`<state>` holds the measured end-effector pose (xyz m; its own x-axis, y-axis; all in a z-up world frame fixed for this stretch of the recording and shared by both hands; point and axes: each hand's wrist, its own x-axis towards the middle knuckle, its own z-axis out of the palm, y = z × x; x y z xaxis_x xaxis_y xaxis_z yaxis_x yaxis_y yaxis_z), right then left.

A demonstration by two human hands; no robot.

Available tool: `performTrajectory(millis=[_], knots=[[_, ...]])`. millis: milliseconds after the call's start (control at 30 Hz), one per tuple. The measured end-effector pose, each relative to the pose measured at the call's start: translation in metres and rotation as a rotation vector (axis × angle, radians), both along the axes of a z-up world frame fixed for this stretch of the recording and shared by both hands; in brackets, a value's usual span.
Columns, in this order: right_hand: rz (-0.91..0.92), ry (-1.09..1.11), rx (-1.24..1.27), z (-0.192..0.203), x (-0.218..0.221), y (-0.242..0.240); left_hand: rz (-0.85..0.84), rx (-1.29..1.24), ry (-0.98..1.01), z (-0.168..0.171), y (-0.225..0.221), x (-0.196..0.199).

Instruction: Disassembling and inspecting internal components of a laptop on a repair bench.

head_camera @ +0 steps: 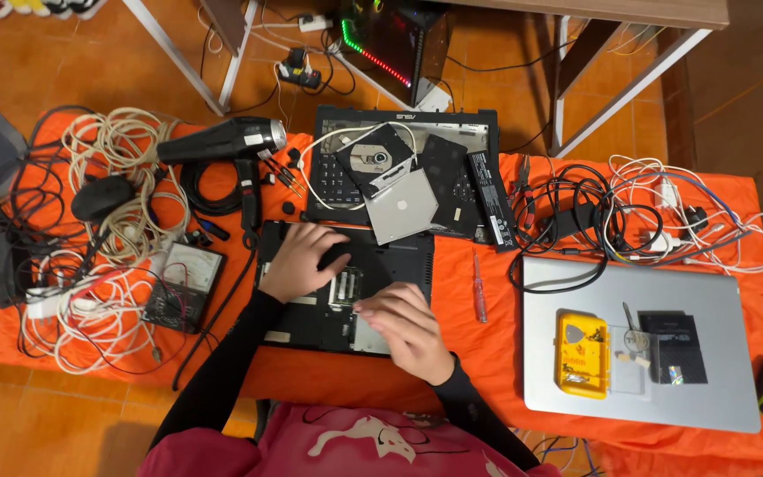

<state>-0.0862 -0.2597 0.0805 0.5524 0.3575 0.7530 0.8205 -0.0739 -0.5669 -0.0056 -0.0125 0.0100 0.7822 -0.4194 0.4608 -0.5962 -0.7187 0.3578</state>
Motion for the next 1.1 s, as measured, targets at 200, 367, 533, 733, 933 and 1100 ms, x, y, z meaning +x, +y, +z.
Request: performTrajectory(millis=[200, 367, 533, 733, 933, 1100], knots=[[-0.157, -0.021, 0.011, -0.004, -0.011, 0.014, -0.056, -0.018, -0.056, 0.021, -0.004, 0.005], [-0.307, -0.014, -0.022, -0.007, -0.018, 0.024, -0.139, -0.067, -0.128, 0.020, -0.005, 0.014], [-0.450, 0.066, 0.025, -0.025, -0.028, 0.029, -0.121, -0.181, -0.144, 0.002, 0.001, 0.021], [-0.505, 0.030, 0.008, -0.018, -0.036, 0.042, -0.244, -0.223, -0.154, -0.001, 0.004, 0.020], [-0.536, -0.066, -0.113, -0.003, -0.039, 0.051, -0.247, -0.232, -0.174, -0.013, 0.003, 0.026], [-0.544, -0.124, -0.168, 0.001, -0.041, 0.053, -0.254, -0.208, -0.100, -0.013, 0.002, 0.028]])
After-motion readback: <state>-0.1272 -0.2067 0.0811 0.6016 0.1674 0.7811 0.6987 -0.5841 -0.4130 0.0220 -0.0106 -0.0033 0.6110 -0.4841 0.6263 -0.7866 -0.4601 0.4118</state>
